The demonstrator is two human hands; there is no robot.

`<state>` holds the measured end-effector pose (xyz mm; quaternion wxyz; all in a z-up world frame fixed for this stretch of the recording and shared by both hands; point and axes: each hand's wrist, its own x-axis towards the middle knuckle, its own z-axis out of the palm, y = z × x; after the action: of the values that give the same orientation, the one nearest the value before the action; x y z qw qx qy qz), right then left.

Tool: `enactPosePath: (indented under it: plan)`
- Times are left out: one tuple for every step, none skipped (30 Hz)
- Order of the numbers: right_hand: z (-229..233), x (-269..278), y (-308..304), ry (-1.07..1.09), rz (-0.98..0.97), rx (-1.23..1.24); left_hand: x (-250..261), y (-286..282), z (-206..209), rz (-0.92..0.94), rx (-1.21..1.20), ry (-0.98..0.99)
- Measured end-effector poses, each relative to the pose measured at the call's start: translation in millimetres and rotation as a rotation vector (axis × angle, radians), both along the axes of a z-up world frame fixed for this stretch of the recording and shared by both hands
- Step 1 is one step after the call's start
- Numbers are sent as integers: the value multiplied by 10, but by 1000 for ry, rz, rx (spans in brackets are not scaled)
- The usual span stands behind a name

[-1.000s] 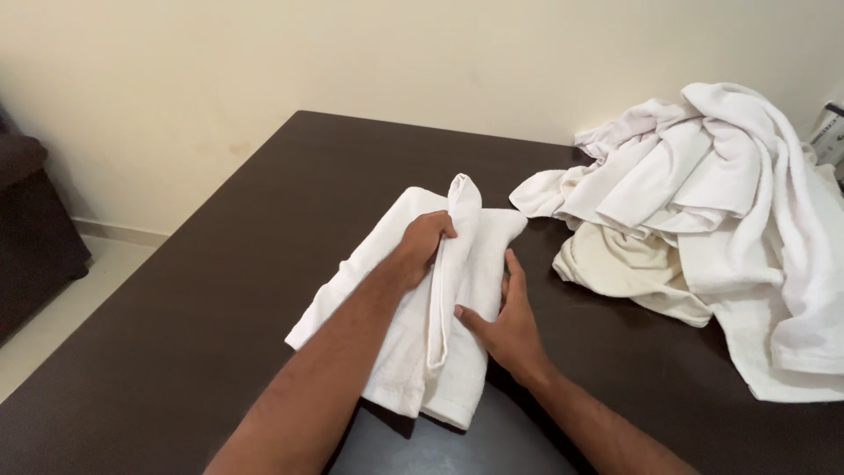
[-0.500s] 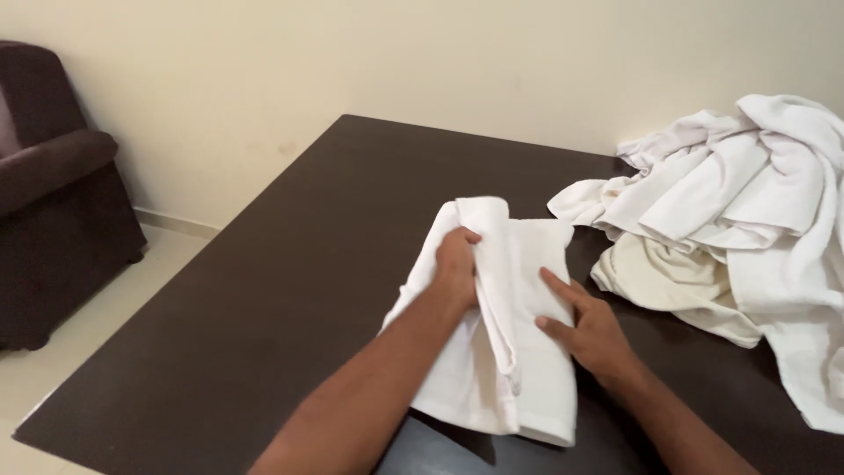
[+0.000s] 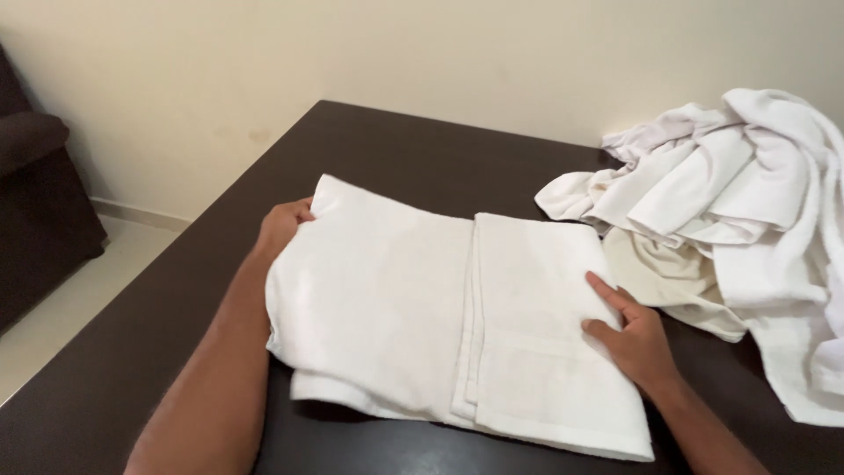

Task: Folding clean white towels on a dark brown table.

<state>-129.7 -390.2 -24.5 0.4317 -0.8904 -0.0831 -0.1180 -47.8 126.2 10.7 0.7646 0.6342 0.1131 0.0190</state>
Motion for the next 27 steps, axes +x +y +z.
enactPosePath:
  plan:
    - [48, -33, 56, 7, 2, 0, -1, 66, -27, 2, 0, 7]
    - [98, -65, 108, 49, -14, 24, -3, 127, -54, -25, -26, -6]
    - [157, -93, 133, 85, -36, 48, 34, 156, -64, -60, -51, -24]
    - [146, -73, 134, 86, -41, 49, 83, 180, -107, -64, -51, -24]
    - [137, -62, 130, 40, -90, -65, 135, 196, -149, -111, 3, -35]
    - [128, -53, 124, -5, -139, -180, 185, 210, -190, -157, 57, -47]
    - [169, -93, 174, -1, -142, -178, 205, 209, -189, -160, 58, -44]
    - [208, -135, 223, -134, -200, -414, 223, 207, -189, -192, 140, -48]
    - [253, -173, 267, -267, -251, -652, 238, 201, -194, -223, 220, -53]
    - [270, -169, 329, -264, -251, -652, 190, 162, -119, -225, 219, -49]
    - [292, -168, 381, -264, -241, -717, 141, 113, -52, -247, 284, -23]
    - [313, -169, 434, -265, -230, -782, 89, 65, 15, -269, 348, 4]
    - [284, -168, 531, -263, -227, -785, 77, 72, 24, -268, 345, 8]
    - [257, -171, 629, -184, -140, -758, 61, 80, 36, -316, 395, 28]
    - [234, -161, 737, -110, -51, -727, 49, 101, 64, -361, 446, 45]
    - [254, -203, 883, -110, -47, -728, 12, 124, 108, -358, 445, 47]
    - [276, -240, 1033, -17, 36, -785, -12, 148, 166, -414, 513, 86]
    - [299, -277, 1182, 79, 117, -840, -37, 171, 225, -470, 582, 125]
    - [306, -300, 1231, 78, 119, -839, -71, 200, 268, -469, 583, 126]
    - [311, -322, 1282, 87, 119, -889, -104, 231, 308, -505, 631, 176]
    - [316, -349, 1332, 97, 118, -941, -143, 261, 338, -542, 676, 225]
    - [314, -348, 1353, 96, 121, -943, -142, 316, 313, -541, 674, 226]
    - [311, -348, 1361, 120, 134, -947, -139, 356, 287, -556, 659, 228]
    - [309, -347, 1362, 144, 147, -951, -136, 390, 261, -572, 645, 231]
    - [312, -359, 1392, 143, 147, -952, -103, 437, 232, -570, 644, 230]
    - [317, -372, 1428, 116, 153, -945, -72, 490, 205, -551, 660, 219]
    - [323, -414, 1484, 93, 155, -937, -49, 558, 176, -538, 676, 210]
